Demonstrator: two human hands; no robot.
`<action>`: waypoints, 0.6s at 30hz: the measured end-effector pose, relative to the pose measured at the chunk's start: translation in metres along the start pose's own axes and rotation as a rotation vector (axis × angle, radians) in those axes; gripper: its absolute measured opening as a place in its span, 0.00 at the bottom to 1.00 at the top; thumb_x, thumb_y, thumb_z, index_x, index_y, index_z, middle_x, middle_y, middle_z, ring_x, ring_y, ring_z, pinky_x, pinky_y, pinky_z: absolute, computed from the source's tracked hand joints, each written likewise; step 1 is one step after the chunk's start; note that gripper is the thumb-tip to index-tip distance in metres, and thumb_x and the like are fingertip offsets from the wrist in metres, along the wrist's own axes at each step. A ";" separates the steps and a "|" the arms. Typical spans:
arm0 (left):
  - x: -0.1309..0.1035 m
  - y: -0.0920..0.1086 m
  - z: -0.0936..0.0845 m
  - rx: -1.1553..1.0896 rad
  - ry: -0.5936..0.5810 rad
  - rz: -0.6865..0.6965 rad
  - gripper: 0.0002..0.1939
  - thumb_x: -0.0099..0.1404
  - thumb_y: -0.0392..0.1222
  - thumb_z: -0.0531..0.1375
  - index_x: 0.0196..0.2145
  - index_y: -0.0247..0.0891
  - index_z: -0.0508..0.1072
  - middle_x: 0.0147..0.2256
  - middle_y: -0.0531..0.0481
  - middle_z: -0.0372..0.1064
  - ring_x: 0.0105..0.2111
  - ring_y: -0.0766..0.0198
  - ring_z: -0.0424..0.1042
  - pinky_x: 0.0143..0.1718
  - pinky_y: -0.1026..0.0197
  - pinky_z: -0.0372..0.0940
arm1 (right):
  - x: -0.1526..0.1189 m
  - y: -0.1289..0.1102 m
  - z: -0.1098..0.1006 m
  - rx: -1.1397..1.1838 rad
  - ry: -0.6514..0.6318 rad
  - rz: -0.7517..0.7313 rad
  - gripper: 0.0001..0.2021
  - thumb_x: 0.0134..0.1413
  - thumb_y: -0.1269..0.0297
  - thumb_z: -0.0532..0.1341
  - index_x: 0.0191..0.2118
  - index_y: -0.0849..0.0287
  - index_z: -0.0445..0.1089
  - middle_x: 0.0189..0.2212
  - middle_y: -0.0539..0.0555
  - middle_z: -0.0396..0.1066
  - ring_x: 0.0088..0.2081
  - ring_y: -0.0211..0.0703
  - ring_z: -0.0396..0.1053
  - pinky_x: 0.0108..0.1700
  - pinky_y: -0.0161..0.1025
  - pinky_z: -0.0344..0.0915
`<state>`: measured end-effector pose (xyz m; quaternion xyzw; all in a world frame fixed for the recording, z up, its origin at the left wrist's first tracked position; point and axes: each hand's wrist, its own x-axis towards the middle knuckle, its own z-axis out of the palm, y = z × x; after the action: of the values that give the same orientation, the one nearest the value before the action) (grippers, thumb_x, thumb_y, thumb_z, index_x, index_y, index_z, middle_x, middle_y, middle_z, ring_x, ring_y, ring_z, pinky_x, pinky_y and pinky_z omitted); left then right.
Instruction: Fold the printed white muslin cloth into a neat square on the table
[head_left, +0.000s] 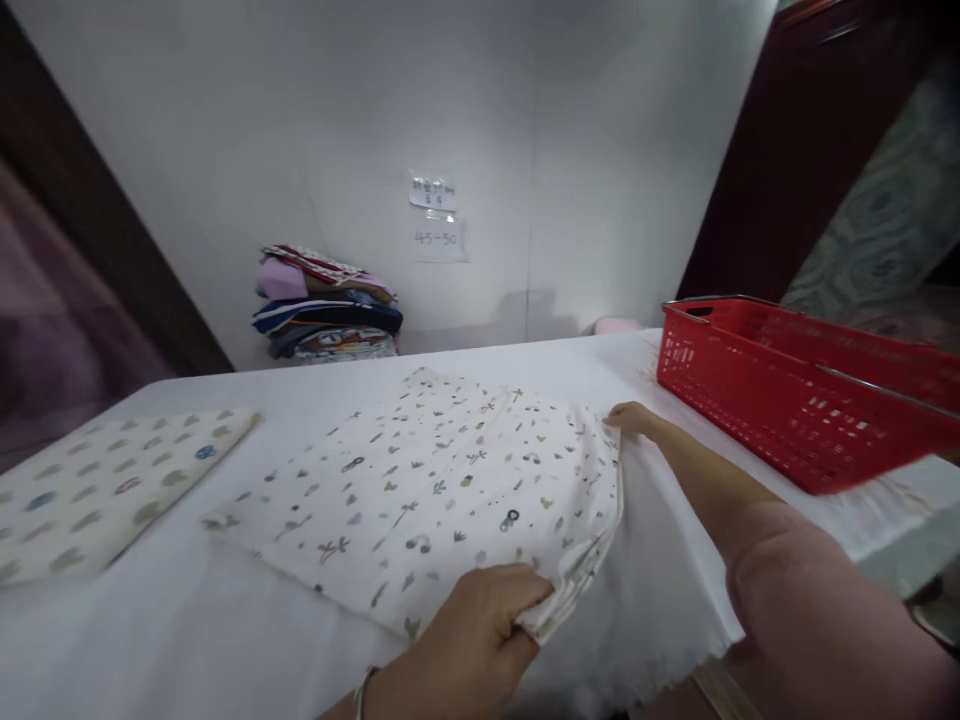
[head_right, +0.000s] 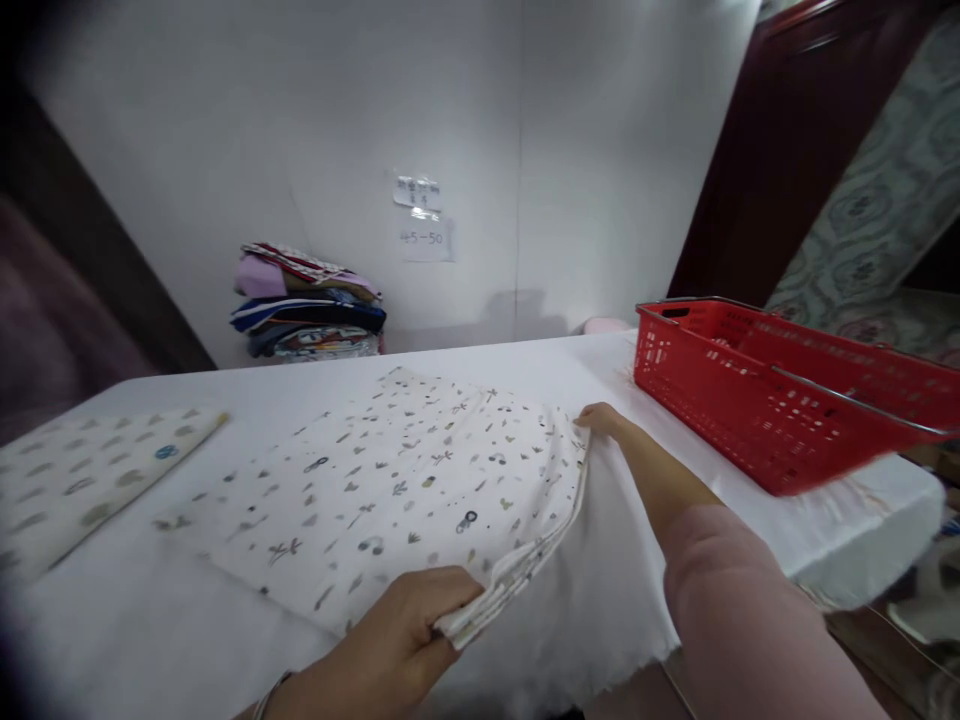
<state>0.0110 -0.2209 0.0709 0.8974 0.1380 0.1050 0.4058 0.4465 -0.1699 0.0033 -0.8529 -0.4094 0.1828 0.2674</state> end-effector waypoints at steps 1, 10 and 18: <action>-0.002 0.001 0.000 0.008 0.003 0.021 0.08 0.54 0.28 0.50 0.23 0.37 0.57 0.25 0.56 0.60 0.27 0.71 0.60 0.29 0.66 0.53 | 0.000 -0.001 0.000 -0.001 -0.017 -0.008 0.08 0.37 0.62 0.65 0.21 0.61 0.70 0.18 0.49 0.66 0.25 0.37 0.62 0.29 0.33 0.58; -0.017 -0.003 0.000 0.122 0.072 0.174 0.06 0.54 0.30 0.54 0.25 0.39 0.62 0.26 0.54 0.65 0.29 0.70 0.65 0.30 0.67 0.58 | -0.017 -0.008 0.002 0.177 -0.182 0.034 0.14 0.28 0.55 0.67 0.16 0.60 0.65 0.11 0.47 0.58 0.17 0.36 0.56 0.21 0.36 0.57; -0.072 0.018 -0.081 -0.001 0.348 0.064 0.11 0.65 0.40 0.52 0.26 0.36 0.68 0.24 0.53 0.65 0.25 0.71 0.63 0.27 0.67 0.59 | -0.081 -0.038 -0.055 0.651 0.099 -0.132 0.13 0.32 0.55 0.65 0.26 0.58 0.68 0.23 0.54 0.67 0.23 0.39 0.64 0.21 0.35 0.60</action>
<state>-0.0785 -0.1997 0.1313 0.8694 0.1772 0.2715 0.3728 0.4041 -0.2317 0.0776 -0.7023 -0.3703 0.2447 0.5566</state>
